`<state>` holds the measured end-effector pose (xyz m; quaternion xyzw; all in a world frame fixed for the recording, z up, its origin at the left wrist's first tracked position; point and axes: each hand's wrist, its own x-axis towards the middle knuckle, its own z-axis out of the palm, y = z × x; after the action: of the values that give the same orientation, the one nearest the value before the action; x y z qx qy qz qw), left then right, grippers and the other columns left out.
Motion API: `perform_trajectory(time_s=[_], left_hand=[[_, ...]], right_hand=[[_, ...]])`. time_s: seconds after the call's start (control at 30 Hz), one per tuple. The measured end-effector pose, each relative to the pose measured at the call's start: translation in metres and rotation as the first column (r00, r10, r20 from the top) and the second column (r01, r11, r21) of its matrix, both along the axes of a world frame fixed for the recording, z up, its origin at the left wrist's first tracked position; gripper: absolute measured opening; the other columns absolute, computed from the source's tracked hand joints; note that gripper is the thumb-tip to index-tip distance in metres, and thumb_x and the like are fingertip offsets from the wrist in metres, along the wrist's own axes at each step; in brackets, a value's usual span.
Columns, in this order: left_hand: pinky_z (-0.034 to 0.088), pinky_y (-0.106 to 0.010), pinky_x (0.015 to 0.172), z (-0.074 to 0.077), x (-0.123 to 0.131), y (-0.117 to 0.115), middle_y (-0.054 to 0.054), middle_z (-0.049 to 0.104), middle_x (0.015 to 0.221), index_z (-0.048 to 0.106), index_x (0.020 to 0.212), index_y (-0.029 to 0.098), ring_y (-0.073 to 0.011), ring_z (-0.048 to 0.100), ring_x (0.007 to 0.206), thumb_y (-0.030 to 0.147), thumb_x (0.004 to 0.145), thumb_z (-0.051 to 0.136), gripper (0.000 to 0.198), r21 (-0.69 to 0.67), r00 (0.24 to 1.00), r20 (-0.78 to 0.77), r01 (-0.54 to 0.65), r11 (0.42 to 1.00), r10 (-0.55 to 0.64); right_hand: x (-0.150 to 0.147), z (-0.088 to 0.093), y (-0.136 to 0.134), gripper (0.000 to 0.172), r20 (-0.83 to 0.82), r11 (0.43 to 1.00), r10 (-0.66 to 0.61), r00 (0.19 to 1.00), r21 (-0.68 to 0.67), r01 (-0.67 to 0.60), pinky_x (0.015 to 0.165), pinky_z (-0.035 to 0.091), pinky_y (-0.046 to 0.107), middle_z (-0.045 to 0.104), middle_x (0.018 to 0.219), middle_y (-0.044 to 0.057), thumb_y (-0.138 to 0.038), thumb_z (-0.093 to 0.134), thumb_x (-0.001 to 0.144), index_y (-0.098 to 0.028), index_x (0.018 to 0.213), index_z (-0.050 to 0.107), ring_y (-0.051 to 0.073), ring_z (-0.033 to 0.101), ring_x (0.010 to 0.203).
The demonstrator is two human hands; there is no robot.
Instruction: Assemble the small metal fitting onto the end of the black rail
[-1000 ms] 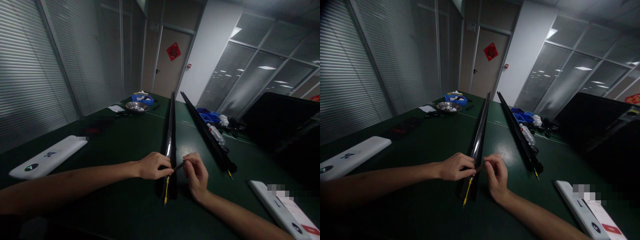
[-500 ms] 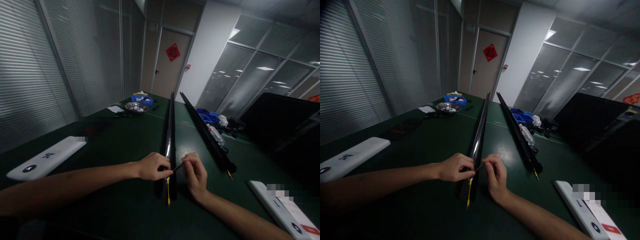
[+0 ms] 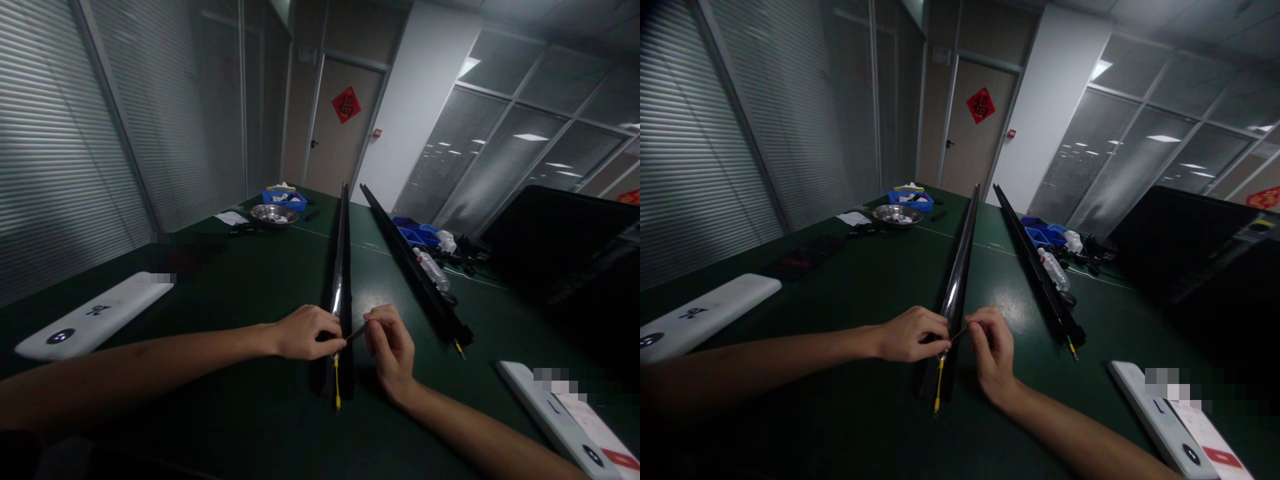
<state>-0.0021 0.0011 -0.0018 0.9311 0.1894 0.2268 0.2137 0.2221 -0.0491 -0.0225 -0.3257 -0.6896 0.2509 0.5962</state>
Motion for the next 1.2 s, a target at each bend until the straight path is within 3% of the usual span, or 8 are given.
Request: perform_trajectory(time_s=[0.9,1.2], left_hand=[[0.039,-0.023,0.061,0.0009,0.0011,-0.0016,0.0,0.064,0.079,0.073,0.087,0.016,-0.0111,0.057,0.064,0.026,0.102,0.059,0.023,0.026,0.999,0.026,0.021,0.999,-0.022],[0.039,-0.022,0.06,0.0022,0.0003,-0.0007,0.0,0.063,0.08,0.074,0.089,0.016,-0.0108,0.056,0.063,0.027,0.102,0.062,0.021,-0.029,1.0,0.012,0.021,0.999,-0.021]], right_hand=[[-0.0017,-0.0046,0.0017,0.012,-0.027,1.0,-0.02,0.999,-0.004,0.02,0.048,0.04,0.026,0.053,0.093,0.003,-0.029,0.055,0.107,-0.023,0.105,0.066,0.011,0.05,0.06],[0.0001,-0.0049,0.002,0.013,-0.003,1.0,-0.02,1.0,-0.002,0.02,0.049,0.041,0.026,0.053,0.094,0.004,-0.028,0.053,0.107,-0.022,0.106,0.065,0.012,0.052,0.062]])
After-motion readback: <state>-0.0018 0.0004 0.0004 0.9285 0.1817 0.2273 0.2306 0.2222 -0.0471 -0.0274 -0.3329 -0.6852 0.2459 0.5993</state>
